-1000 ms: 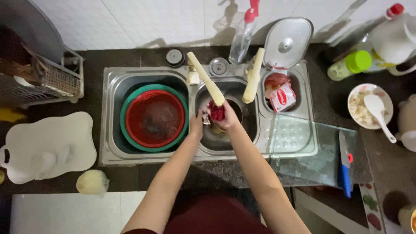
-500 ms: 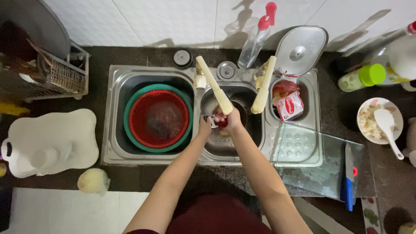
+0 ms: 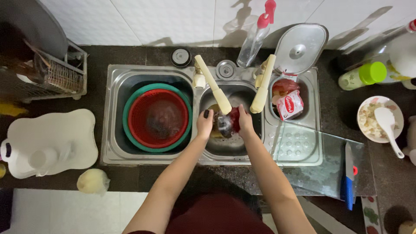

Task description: The person fries sliced sausages in a pan on a portable gas stove, using chopsticks to turn them. After cooking, the person moves to the sink and washes the pan with a sponge under running water, then places the pan in a dish rack.

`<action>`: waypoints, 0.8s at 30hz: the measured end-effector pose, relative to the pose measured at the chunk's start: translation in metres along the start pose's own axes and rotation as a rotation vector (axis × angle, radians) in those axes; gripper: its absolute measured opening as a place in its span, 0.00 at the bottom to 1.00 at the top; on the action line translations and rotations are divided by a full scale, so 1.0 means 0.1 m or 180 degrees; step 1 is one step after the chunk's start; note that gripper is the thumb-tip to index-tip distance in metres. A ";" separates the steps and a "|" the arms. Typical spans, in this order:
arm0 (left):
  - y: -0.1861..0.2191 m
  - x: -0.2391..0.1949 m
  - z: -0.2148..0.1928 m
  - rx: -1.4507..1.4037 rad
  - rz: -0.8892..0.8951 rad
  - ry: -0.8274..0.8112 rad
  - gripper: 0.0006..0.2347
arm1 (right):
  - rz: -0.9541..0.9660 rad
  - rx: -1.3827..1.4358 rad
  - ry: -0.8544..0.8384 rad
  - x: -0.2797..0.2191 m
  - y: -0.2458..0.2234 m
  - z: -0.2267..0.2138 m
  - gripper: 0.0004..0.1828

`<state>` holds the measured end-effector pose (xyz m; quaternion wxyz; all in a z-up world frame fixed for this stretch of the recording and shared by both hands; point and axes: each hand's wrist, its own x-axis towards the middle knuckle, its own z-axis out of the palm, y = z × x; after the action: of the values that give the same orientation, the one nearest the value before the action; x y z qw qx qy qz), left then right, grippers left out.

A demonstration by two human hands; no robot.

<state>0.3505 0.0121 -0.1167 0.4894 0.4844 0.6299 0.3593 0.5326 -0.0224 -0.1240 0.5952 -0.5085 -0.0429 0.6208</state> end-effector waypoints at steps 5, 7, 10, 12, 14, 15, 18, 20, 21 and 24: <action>0.06 -0.04 -0.22 -0.1333 -0.1409 0.0275 0.16 | 0.0631 0.0653 0.0041 0.06 0.08 -0.06 0.20; 0.02 -0.09 -0.24 -0.1718 -0.1340 0.0240 0.15 | 0.0519 0.1011 -0.0183 0.14 0.19 0.03 0.19; 0.00 -0.20 -0.24 -0.1974 -0.1363 -0.0033 0.15 | -0.0114 0.0047 -0.0348 0.28 0.38 0.25 0.15; 0.04 -0.20 -0.27 -0.1973 -0.1428 -0.0101 0.15 | -0.0406 -0.0485 -0.0124 0.34 0.52 0.46 0.12; 0.12 -0.16 -0.29 -0.1900 -0.1529 -0.0025 0.15 | -0.0942 -0.1729 -0.0243 0.35 0.58 0.51 0.11; 0.16 -0.11 -0.32 -0.1946 -0.1331 -0.0074 0.15 | -0.1313 -0.2723 -0.0504 0.35 0.58 0.49 0.10; 0.29 -0.08 -0.50 -0.2021 -0.0909 -0.0180 0.15 | -0.1422 -0.3587 -0.1594 0.32 0.55 0.44 0.12; 0.39 -0.13 -0.53 -0.1992 -0.0840 -0.0257 0.16 | -0.0937 -0.2685 -0.1870 0.29 0.48 0.41 0.10; 0.45 -0.14 -0.52 -0.2023 -0.1106 -0.0140 0.15 | -0.0612 -0.1887 -0.1754 0.32 0.40 0.43 0.07; 0.50 -0.31 -0.48 -0.2157 -0.1851 0.0103 0.15 | -0.0048 0.0477 -0.0750 0.58 0.14 0.59 0.07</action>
<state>0.3184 -0.0027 -0.0498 0.6913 0.0937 0.5941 0.4004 0.4953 0.0516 -0.1388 0.6270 -0.3858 -0.0699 0.6732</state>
